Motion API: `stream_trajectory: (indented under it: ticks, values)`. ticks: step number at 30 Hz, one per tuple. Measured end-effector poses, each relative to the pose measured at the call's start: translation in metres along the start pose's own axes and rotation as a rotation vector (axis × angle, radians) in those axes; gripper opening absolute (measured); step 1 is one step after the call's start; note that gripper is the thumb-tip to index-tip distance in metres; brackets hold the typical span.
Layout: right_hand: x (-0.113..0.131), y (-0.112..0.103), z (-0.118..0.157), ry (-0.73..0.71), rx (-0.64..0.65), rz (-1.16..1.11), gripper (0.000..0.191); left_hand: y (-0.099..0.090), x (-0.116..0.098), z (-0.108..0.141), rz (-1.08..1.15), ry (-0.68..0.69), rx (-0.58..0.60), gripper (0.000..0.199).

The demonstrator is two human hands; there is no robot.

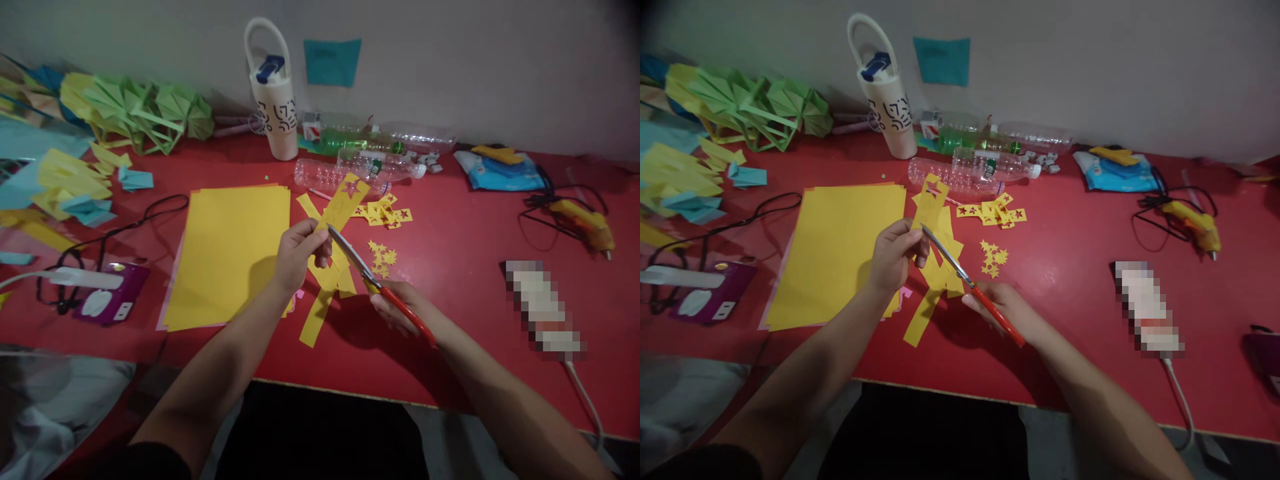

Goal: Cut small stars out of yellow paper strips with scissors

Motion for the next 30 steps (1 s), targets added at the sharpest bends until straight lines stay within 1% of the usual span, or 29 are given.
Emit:
stream_trajectory:
  ticks: [13, 21, 30]
  values:
    - [-0.0034, 0.0011, 0.0004, -0.003, 0.006, -0.012, 0.054, -0.0021, 0.0007, -0.0005, 0.033, -0.012, -0.03, 0.016]
    - [-0.0055, 0.0001, -0.0008, 0.001, 0.001, -0.008, 0.054, -0.0042, -0.0027, -0.0008, 0.059, 0.014, -0.054, 0.018]
    - [-0.0038, 0.0011, -0.0009, -0.021, 0.019, -0.01, 0.055, -0.0078, -0.0051, -0.0016, 0.024, 0.04, -0.085, 0.018]
Point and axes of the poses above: each hand's wrist, its own z-axis away from the middle knuckle, its own y-axis out of the palm, x = y × z, the point moved 9 cm from there along -z, towards the middle knuckle, and after that the axes turned 5 degrees about x, right-handed, at the moved point
